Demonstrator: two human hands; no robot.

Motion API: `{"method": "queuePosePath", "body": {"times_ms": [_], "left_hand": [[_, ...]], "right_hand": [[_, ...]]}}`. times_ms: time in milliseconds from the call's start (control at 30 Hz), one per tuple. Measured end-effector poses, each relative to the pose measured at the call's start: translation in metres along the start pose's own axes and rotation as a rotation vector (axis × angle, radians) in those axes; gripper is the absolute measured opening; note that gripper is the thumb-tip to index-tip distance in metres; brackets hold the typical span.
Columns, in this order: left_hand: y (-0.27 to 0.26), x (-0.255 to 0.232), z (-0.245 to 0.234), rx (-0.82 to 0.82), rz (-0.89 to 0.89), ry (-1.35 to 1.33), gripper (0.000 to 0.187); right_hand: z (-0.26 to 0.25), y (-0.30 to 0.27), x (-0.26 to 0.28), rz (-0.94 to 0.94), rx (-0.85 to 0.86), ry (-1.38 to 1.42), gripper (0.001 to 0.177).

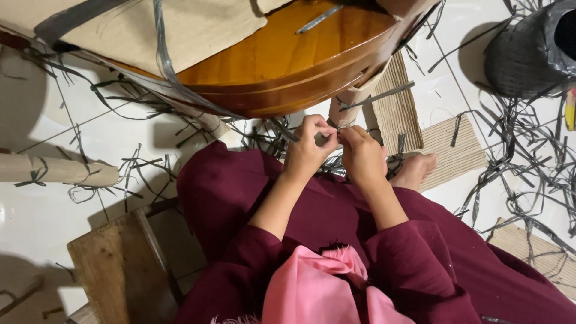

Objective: Wrapping wooden furniture components with cardboard and securing them with plastic ties for protection during transport.

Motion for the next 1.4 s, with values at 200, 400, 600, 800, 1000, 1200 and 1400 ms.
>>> {"method": "queuePosePath", "body": {"times_ms": [200,400,600,800,1000,1200,1400], "left_hand": [[0.005,0.019,0.006,-0.04,-0.016,-0.107,0.028],[-0.002,0.04,0.015,-0.026,-0.129,-0.025,0.029],[-0.015,0.053,0.02,0.485,-0.41,-0.103,0.021],[-0.068,0.093,0.04,0.912,-0.545,0.247,0.019],[-0.091,0.13,0.057,1.017,-0.64,0.326,0.027],[-0.103,0.13,0.071,1.064,-0.701,0.245,0.032],[-0.093,0.091,0.072,1.116,-0.682,0.069,0.028]], "right_hand": [[-0.05,-0.01,0.032,-0.265,-0.241,0.068,0.022],[-0.043,-0.002,-0.001,-0.248,-0.23,0.196,0.014],[-0.094,-0.025,0.011,-0.063,0.04,0.448,0.013],[0.028,-0.014,-0.089,-0.007,0.144,0.099,0.013],[0.12,-0.013,-0.054,-0.207,0.139,-0.208,0.025],[0.165,-0.004,-0.046,-0.365,0.086,-0.357,0.017],[0.053,-0.016,-0.005,-0.432,-0.125,-0.093,0.015]]}}
Point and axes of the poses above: each hand's wrist, its own y-axis towards the middle knuckle, its own z-axis out of the palm, x = y × z, the point moved 10 cm from there along y, towards the middle knuckle, and after that the axes turned 2 degrees about -x, right-handed, at the moved point
